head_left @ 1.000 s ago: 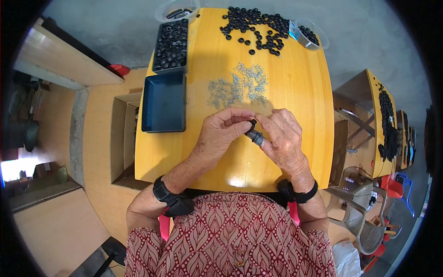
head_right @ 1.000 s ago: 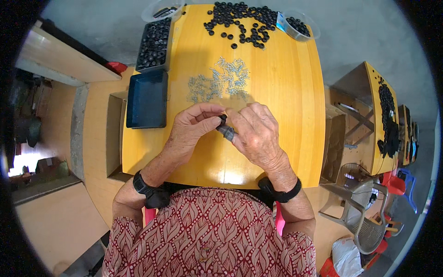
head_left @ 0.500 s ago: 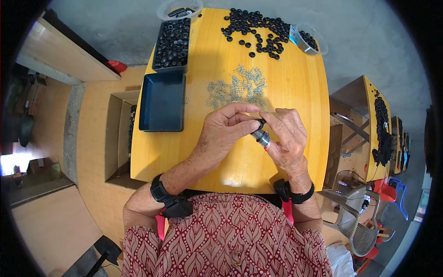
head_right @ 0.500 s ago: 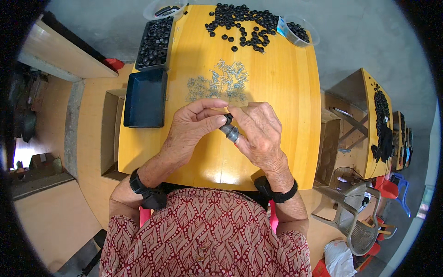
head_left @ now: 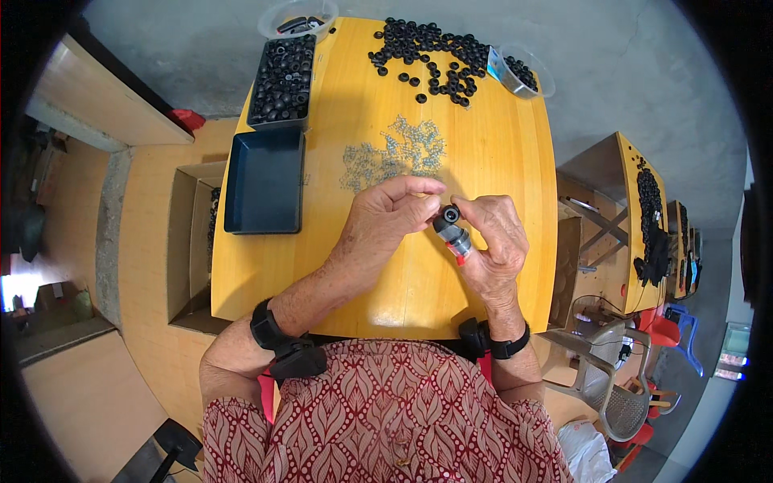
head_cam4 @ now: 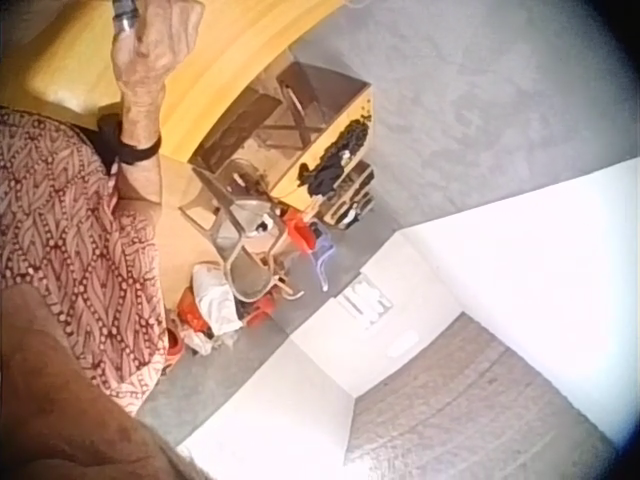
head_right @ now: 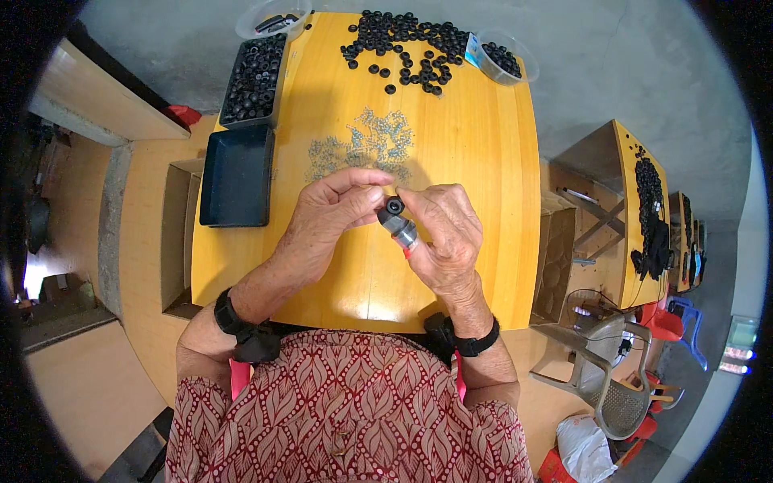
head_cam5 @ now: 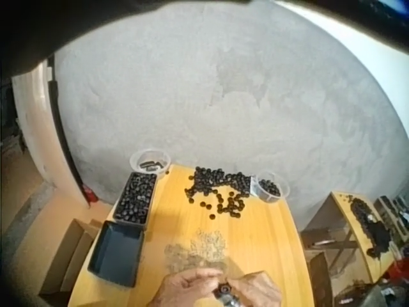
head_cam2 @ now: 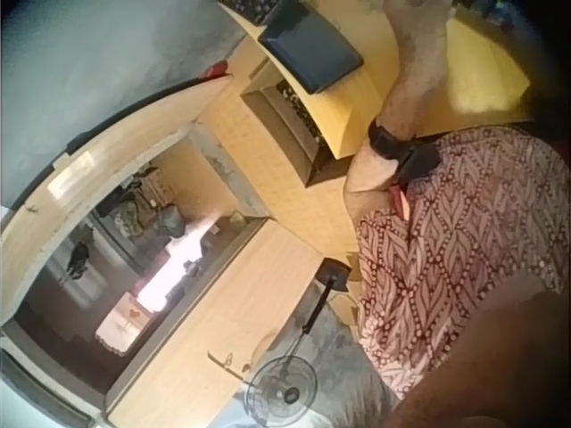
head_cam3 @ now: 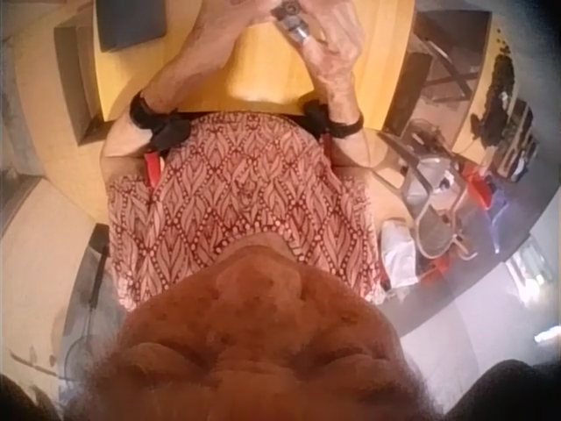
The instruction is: The person assembles black plastic components by hand, joining plastic caps and plastic inserts together.
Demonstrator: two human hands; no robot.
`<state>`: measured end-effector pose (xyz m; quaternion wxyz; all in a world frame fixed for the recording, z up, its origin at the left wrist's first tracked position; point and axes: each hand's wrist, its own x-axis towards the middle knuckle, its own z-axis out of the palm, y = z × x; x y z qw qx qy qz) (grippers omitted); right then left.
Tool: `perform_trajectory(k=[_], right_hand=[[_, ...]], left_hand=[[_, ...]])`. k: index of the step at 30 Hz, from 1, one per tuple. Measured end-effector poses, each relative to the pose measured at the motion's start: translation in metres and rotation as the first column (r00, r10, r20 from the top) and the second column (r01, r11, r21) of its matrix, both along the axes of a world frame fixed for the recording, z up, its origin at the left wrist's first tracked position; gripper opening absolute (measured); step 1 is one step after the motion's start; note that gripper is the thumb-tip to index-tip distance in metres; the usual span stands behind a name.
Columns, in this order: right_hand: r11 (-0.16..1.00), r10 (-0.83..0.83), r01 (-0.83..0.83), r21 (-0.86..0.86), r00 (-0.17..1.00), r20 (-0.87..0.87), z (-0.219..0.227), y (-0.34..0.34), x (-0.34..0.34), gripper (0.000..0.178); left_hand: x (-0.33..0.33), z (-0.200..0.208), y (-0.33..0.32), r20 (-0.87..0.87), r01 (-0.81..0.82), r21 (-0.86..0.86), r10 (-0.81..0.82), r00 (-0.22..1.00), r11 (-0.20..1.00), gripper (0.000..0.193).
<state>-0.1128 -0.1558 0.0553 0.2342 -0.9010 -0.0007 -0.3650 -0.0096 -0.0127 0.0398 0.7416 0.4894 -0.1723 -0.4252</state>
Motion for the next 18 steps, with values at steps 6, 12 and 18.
perform_trajectory(k=[6,12,18], right_hand=[[1.000,-0.008,0.008,0.022,1.000,0.005,0.001,-0.006,-0.001,0.030],[1.000,0.024,-0.024,-0.014,1.000,0.003,0.001,-0.005,0.002,0.030],[0.980,0.142,-0.150,-0.128,0.988,-0.067,0.008,0.010,0.013,0.039]], left_hand=[[0.001,0.002,-0.001,0.002,-0.004,-0.010,0.004,1.000,1.000,0.027],[0.001,-0.001,-0.002,0.033,-0.017,-0.065,0.019,0.999,0.998,0.026],[0.002,-0.003,0.015,0.063,-0.166,-0.100,0.172,0.983,0.981,0.029]])
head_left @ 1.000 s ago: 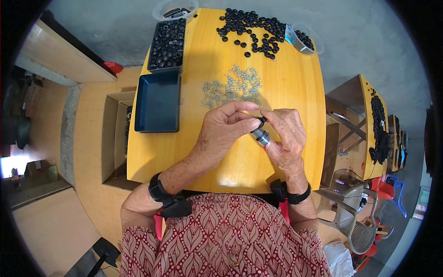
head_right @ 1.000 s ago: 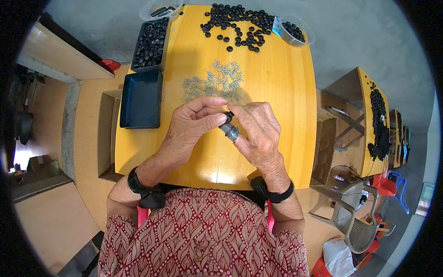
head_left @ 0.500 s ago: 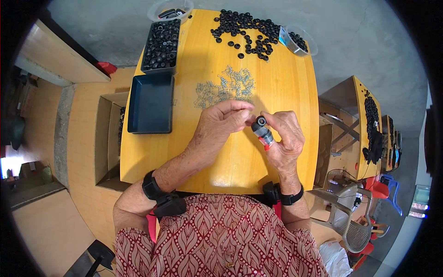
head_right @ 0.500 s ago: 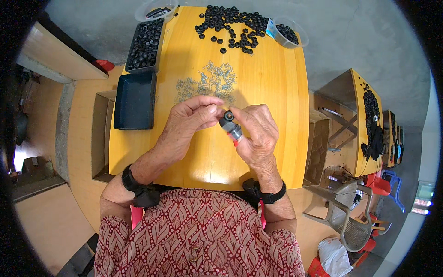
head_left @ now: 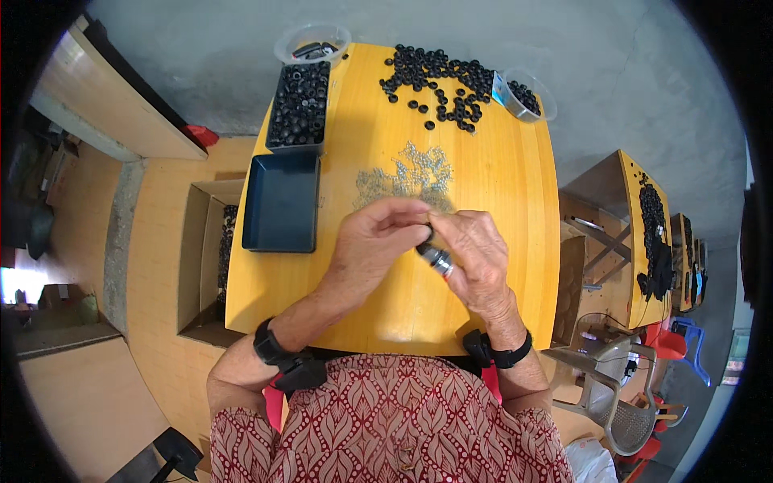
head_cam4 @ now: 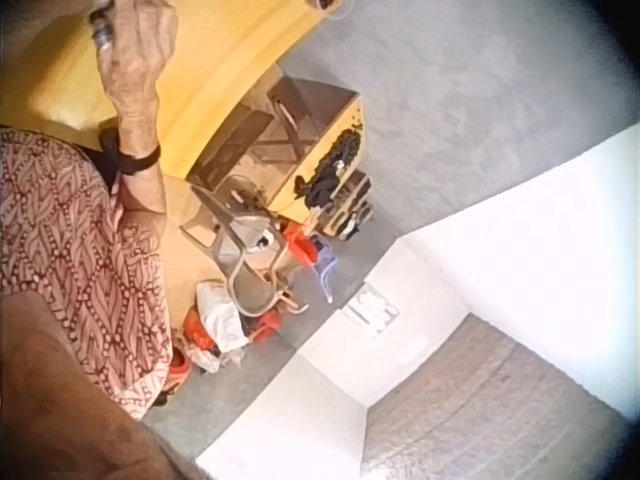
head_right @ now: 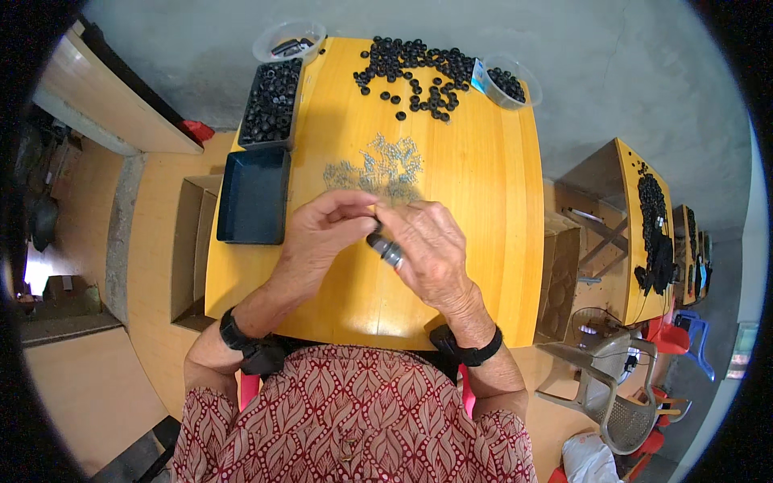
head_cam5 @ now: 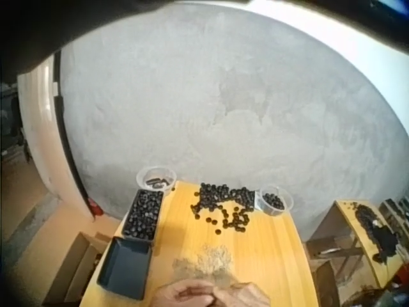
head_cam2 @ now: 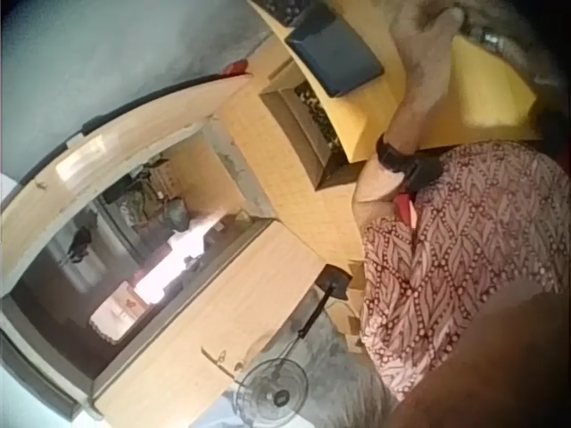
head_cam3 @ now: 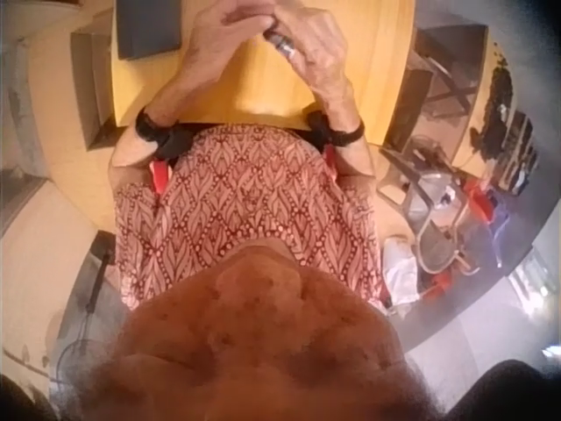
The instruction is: The person assembles black plastic components by hand, joining plastic caps and plastic inserts together.
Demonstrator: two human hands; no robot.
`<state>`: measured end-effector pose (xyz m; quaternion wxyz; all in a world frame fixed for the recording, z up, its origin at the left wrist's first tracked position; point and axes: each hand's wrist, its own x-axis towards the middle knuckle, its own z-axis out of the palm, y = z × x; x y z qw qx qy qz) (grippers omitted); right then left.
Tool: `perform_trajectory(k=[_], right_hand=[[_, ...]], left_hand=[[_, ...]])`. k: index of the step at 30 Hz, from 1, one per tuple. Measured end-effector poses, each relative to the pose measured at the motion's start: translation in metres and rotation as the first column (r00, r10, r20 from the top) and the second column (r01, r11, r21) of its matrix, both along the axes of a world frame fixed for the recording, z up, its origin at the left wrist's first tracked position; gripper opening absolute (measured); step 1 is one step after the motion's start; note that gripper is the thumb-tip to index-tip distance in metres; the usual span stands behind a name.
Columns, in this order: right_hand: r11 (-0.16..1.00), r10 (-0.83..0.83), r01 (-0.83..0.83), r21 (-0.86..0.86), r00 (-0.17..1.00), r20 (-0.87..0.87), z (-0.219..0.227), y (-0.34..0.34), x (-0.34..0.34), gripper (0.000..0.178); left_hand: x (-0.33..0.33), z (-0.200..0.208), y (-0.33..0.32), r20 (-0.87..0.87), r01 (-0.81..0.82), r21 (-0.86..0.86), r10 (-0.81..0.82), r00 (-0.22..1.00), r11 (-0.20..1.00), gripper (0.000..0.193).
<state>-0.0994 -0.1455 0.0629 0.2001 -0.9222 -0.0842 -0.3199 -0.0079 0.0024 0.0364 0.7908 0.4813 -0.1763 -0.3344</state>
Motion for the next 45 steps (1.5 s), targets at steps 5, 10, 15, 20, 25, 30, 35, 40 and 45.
perform_trajectory(k=[5,10,15,20,25,30,35,40,45], right_hand=[[0.997,0.045,-0.050,-0.067,0.997,-0.068,-0.011,-0.006,0.002,0.044],[0.994,0.021,-0.030,-0.108,0.996,-0.084,-0.013,-0.019,0.002,0.043],[0.991,0.000,-0.013,-0.131,0.996,-0.093,-0.003,-0.040,0.015,0.043],[0.990,-0.056,0.030,-0.137,0.980,-0.190,0.008,-0.071,0.037,0.036],[0.992,-0.104,0.085,-0.097,0.971,-0.213,-0.003,-0.121,0.104,0.027],[0.957,-0.269,0.228,-0.177,0.926,-0.266,-0.010,-0.154,0.181,0.027],[0.935,-0.351,0.283,-0.212,0.813,-0.465,-0.027,-0.165,0.227,0.024],[0.934,-0.306,0.212,-0.289,0.890,-0.337,-0.030,-0.162,0.225,0.020],[0.997,0.076,-0.077,-0.017,0.993,-0.094,0.012,-0.093,0.151,0.018]], left_hand=[[0.039,0.019,0.065,0.140,-0.413,0.076,0.401,0.905,0.907,0.027],[0.100,-0.013,0.163,0.233,-0.774,0.104,0.741,0.630,0.625,0.024],[0.119,-0.060,0.227,0.358,-0.791,0.398,0.715,0.601,0.465,0.026],[0.093,-0.038,0.207,0.128,-0.715,0.277,0.713,0.690,0.642,0.025],[0.059,0.015,0.147,-0.011,-0.457,0.114,0.462,0.887,0.882,0.020],[0.044,0.021,0.106,-0.028,-0.191,0.165,0.198,0.980,0.968,0.018],[0.037,0.014,0.080,-0.111,-0.043,0.163,0.062,0.992,0.986,0.019],[0.036,0.005,0.059,-0.182,0.140,0.171,-0.108,0.977,0.975,0.022],[0.036,-0.002,0.042,-0.209,0.112,0.182,-0.073,0.975,0.977,0.024]])
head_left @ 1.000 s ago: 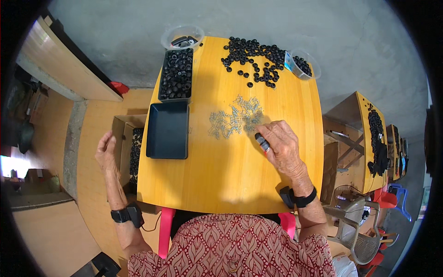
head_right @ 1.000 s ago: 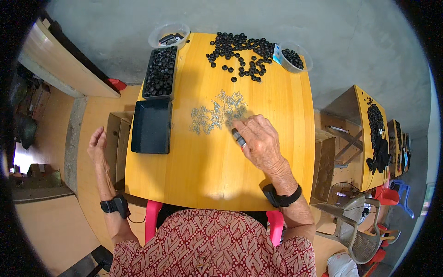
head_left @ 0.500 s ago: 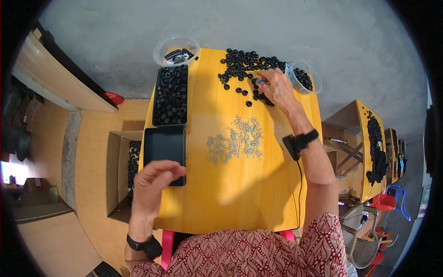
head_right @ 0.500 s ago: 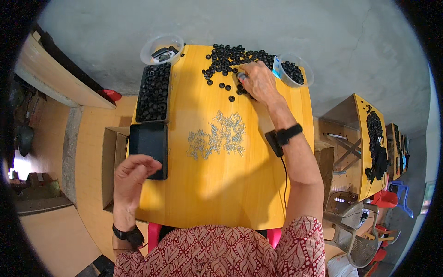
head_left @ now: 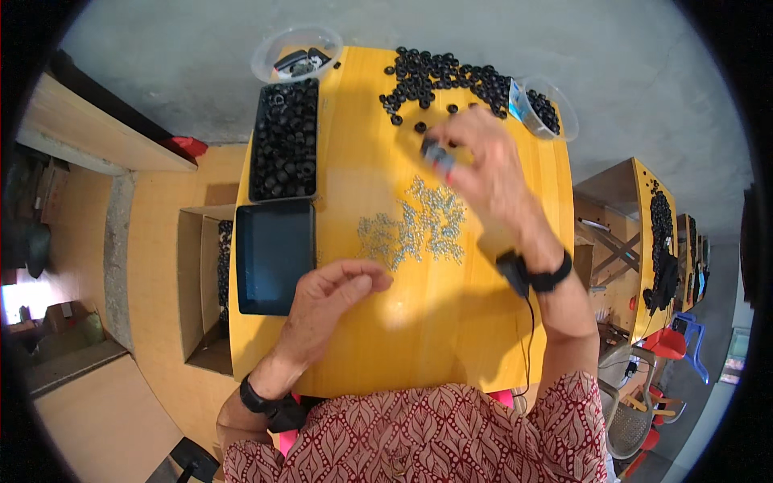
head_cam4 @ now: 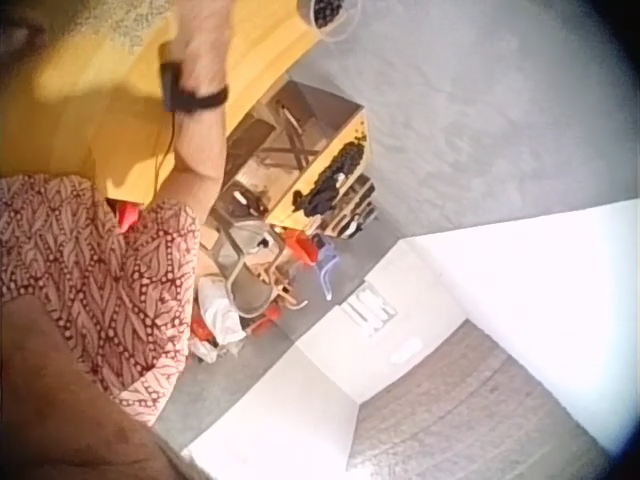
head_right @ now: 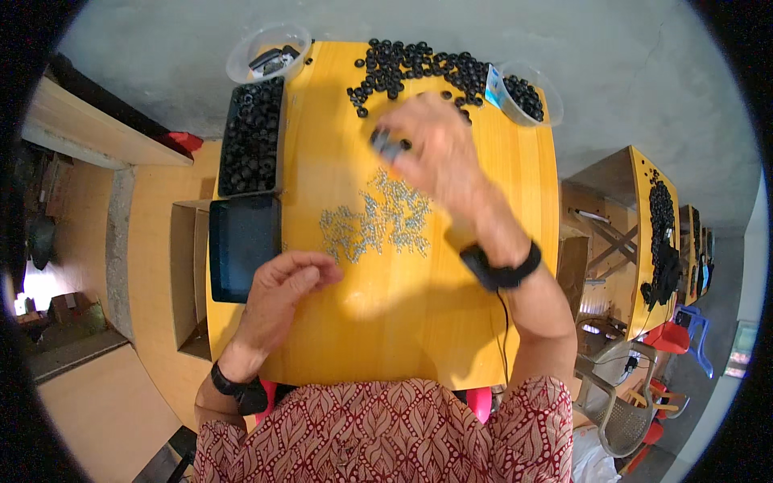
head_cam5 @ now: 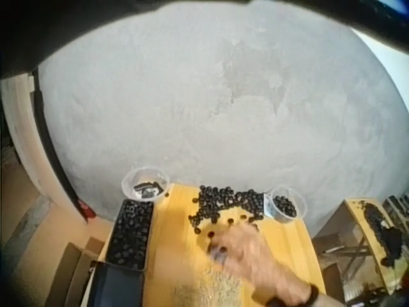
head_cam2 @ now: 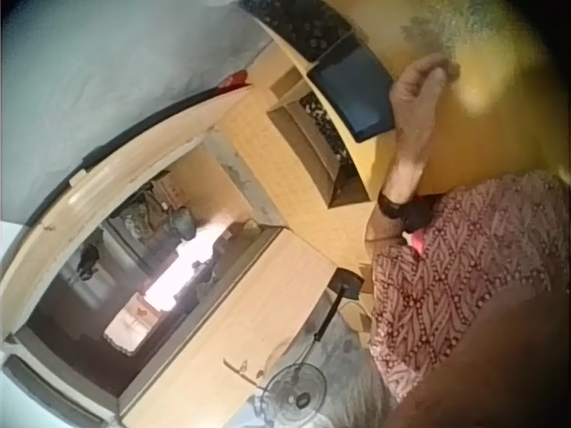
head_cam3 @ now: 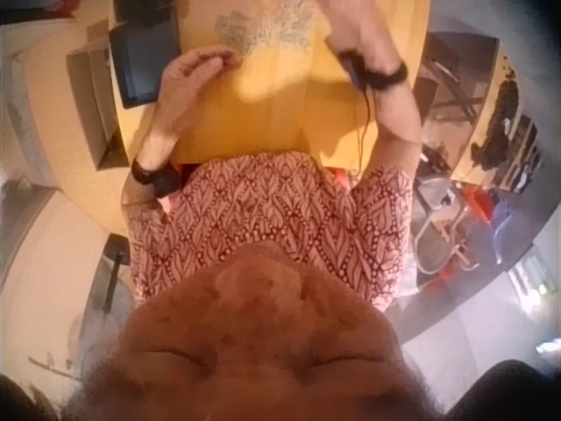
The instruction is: The person assembles black plastic components by hand, joining plastic caps and plastic inserts together.
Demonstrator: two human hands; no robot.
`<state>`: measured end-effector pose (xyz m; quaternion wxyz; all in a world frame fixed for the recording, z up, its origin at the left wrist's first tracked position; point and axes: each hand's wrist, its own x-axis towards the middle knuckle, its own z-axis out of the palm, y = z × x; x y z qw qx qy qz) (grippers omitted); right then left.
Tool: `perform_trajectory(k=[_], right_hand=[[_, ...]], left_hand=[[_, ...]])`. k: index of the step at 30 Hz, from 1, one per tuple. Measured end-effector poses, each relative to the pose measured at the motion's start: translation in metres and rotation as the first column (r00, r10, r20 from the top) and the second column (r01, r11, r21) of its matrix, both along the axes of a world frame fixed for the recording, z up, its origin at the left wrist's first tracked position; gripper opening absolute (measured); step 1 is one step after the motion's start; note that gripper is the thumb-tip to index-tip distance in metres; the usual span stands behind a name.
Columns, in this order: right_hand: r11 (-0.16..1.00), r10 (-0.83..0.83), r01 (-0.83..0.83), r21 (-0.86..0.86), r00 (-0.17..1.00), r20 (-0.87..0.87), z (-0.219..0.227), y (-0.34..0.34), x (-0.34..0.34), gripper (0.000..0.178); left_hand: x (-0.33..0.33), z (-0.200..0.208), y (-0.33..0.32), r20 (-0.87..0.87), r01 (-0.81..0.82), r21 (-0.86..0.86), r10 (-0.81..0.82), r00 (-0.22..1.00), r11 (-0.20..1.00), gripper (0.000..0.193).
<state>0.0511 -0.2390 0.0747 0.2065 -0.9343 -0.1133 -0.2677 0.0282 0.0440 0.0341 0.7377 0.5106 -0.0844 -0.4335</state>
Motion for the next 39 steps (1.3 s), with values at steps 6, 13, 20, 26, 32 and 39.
perform_trajectory(k=[6,13,20,26,32,39], right_hand=[[0.984,0.165,-0.163,-0.067,0.986,0.010,-0.017,0.078,-0.099,0.026],[0.994,0.105,-0.104,0.013,0.987,-0.118,-0.021,0.081,-0.126,0.022],[0.962,-0.214,0.252,0.107,0.936,-0.279,-0.034,0.003,-0.097,0.035],[0.994,-0.104,0.106,-0.003,0.976,-0.193,-0.046,0.008,-0.042,0.042],[0.980,-0.043,-0.015,-0.199,0.958,-0.285,-0.051,0.027,-0.024,0.036],[0.973,-0.024,0.071,0.220,0.977,-0.210,-0.031,0.027,-0.043,0.027]], left_hand=[[-0.012,-0.004,-0.023,-0.133,-0.029,-0.081,0.019,0.991,0.996,0.026],[-0.019,-0.020,-0.019,-0.206,-0.007,-0.066,-0.006,0.978,0.998,0.023],[-0.021,-0.023,-0.018,-0.120,0.045,-0.051,-0.051,0.991,0.998,0.024],[-0.022,-0.026,-0.017,-0.107,0.038,-0.034,-0.042,0.993,0.999,0.026],[-0.021,-0.028,-0.017,-0.130,0.033,-0.061,-0.040,0.991,0.998,0.024],[-0.020,-0.027,-0.017,-0.134,0.044,-0.092,-0.056,0.989,0.995,0.024]])
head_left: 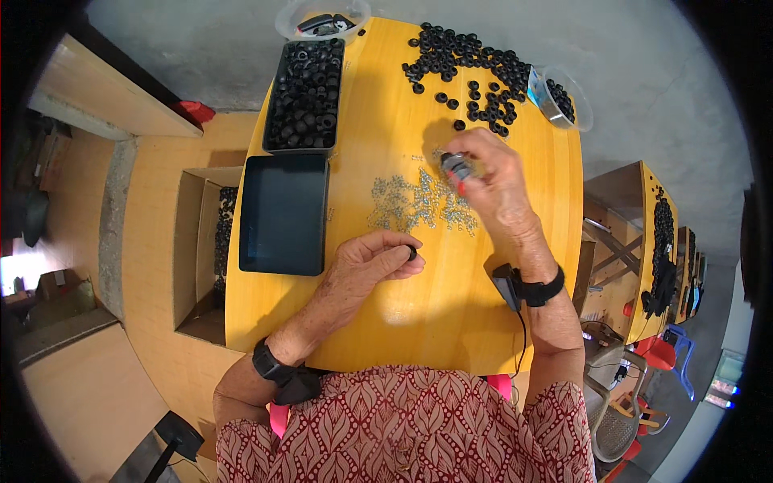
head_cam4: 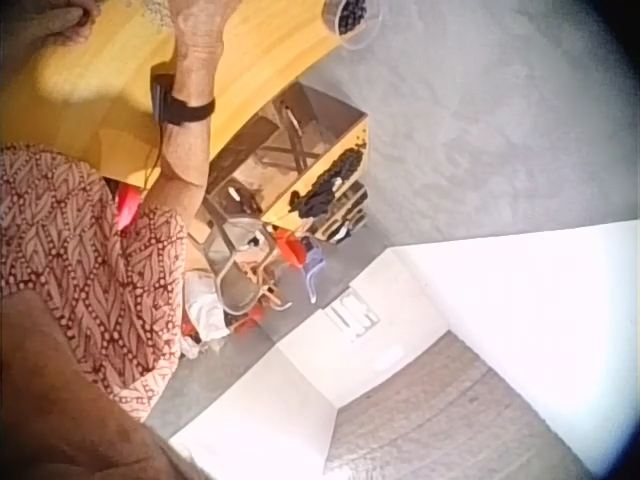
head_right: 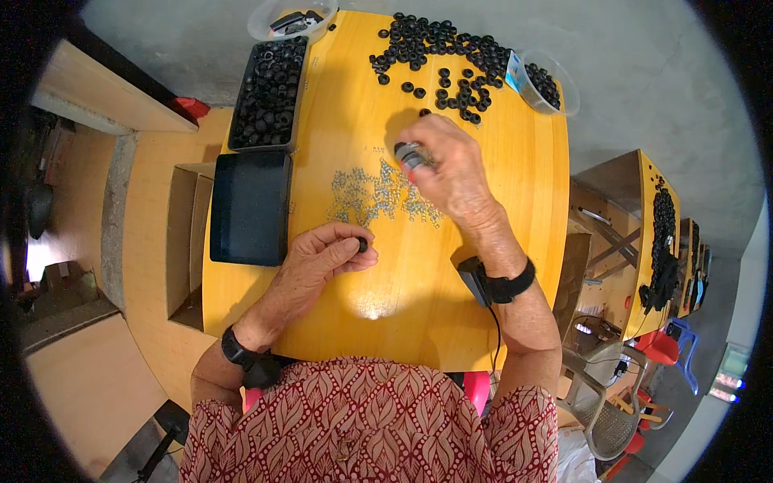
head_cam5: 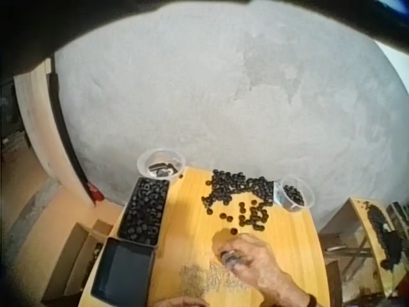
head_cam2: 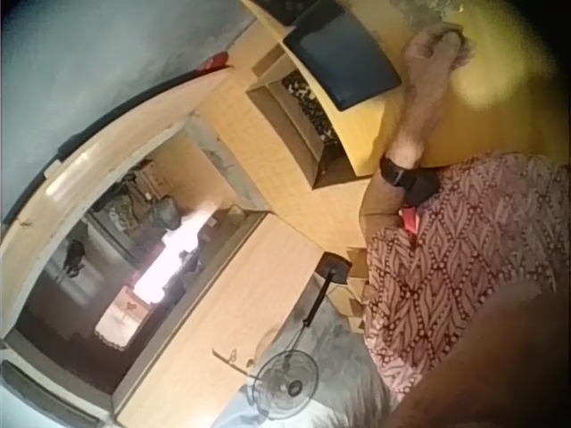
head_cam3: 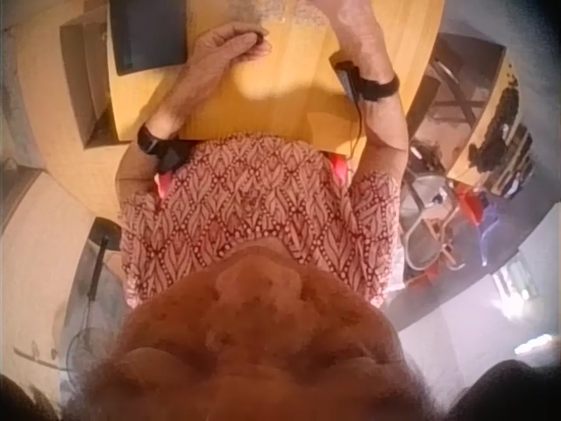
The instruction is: The person assembles black plastic components by hand, joining plastic caps and plastic inserts together.
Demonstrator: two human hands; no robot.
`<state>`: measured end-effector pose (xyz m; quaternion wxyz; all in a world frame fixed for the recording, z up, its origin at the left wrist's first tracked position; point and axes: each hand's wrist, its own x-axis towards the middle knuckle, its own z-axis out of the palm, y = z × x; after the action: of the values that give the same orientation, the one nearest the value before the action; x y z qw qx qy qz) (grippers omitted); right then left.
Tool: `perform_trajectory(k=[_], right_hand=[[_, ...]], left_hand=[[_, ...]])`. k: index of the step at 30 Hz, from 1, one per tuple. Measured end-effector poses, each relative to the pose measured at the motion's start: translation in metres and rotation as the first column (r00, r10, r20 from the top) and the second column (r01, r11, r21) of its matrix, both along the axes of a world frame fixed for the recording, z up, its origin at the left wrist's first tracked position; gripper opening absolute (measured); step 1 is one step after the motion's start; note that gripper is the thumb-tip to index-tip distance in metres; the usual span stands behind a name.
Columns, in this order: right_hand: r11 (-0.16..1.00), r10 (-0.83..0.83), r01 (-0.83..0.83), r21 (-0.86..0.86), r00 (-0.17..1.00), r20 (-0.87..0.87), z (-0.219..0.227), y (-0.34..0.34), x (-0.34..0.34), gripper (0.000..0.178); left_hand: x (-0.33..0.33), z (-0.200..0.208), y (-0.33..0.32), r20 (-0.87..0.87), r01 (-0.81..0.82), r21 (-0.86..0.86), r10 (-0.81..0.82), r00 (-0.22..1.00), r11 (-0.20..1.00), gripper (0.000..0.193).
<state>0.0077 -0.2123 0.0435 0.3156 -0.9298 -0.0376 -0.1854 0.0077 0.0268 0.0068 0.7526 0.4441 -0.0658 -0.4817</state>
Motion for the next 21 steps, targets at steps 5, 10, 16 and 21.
perform_trajectory(k=[5,10,16,21], right_hand=[[0.930,-0.021,0.072,0.361,0.990,-0.142,0.002,0.004,-0.031,0.020],[0.983,-0.074,0.080,0.168,0.996,-0.041,0.002,0.016,-0.058,0.023],[0.996,-0.065,0.073,-0.048,0.984,0.165,0.002,0.024,-0.074,0.032],[0.992,-0.104,0.106,0.074,0.994,-0.033,-0.016,0.014,-0.092,0.036]], left_hand=[[-0.001,-0.004,0.000,-0.002,-0.013,0.005,0.013,1.000,1.000,0.024],[-0.001,-0.005,-0.002,0.022,-0.038,-0.004,0.038,0.999,0.999,0.023],[-0.003,-0.002,-0.002,0.009,-0.056,0.016,0.056,0.998,0.998,0.024],[-0.003,-0.003,-0.002,0.040,-0.055,0.022,0.055,0.998,0.998,0.024]])
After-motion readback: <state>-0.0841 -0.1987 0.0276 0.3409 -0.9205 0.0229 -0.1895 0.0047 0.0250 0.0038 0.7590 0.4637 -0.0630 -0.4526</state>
